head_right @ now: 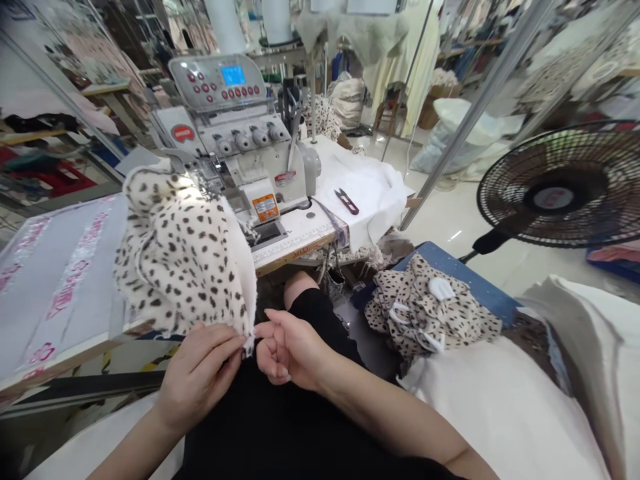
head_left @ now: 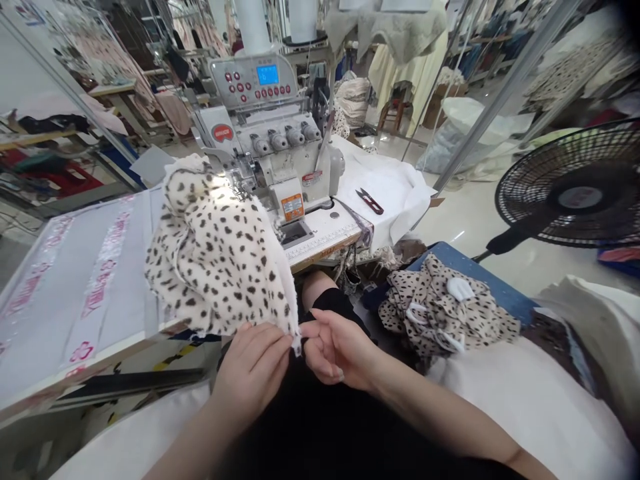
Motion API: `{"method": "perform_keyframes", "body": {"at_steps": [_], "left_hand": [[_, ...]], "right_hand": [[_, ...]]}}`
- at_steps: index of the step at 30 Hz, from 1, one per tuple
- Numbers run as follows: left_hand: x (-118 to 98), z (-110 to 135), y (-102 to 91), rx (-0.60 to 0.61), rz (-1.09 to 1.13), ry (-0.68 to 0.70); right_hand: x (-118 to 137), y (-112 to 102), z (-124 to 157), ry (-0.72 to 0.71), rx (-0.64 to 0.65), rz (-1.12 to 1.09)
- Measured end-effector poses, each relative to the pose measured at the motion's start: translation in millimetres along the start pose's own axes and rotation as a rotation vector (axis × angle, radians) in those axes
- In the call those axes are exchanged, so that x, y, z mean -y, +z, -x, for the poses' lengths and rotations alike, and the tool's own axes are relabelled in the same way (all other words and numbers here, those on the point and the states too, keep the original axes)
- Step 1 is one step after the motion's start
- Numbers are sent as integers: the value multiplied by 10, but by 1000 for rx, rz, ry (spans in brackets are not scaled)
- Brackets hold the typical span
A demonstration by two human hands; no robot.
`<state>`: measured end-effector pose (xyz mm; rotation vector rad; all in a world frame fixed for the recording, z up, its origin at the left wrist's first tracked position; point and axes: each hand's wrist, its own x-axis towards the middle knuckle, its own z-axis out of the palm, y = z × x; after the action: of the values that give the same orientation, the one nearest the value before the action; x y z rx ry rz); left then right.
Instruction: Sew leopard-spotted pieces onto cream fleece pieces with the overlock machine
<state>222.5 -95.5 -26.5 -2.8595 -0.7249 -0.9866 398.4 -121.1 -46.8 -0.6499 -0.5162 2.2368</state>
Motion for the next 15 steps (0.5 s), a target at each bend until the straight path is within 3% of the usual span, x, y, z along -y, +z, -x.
{"method": "perform_keyframes", "body": {"at_steps": [3,5,7,9,10,12,15], "left_hand": [[24,15,-63,14,45,-5],[43,23,-108,22,77,-11],[53,20,-149,22,93,-5],[49,14,-187,17,98,13],[42,15,-203,9,98,21],[20,39,-222,-23,90,23],[-17,109,-165,-79,55,2]], "right_hand": [[-4,34,48,-113,-126,371],[12,59,89,-420,-302,785],[47,69,108,-824,-381,1190],[100,62,88,-1136,-297,1498],[132,56,67,-1226,-212,1605],[202,51,19,-1312,-59,1732],[318,94,-4,-1279,66,1733]]}}
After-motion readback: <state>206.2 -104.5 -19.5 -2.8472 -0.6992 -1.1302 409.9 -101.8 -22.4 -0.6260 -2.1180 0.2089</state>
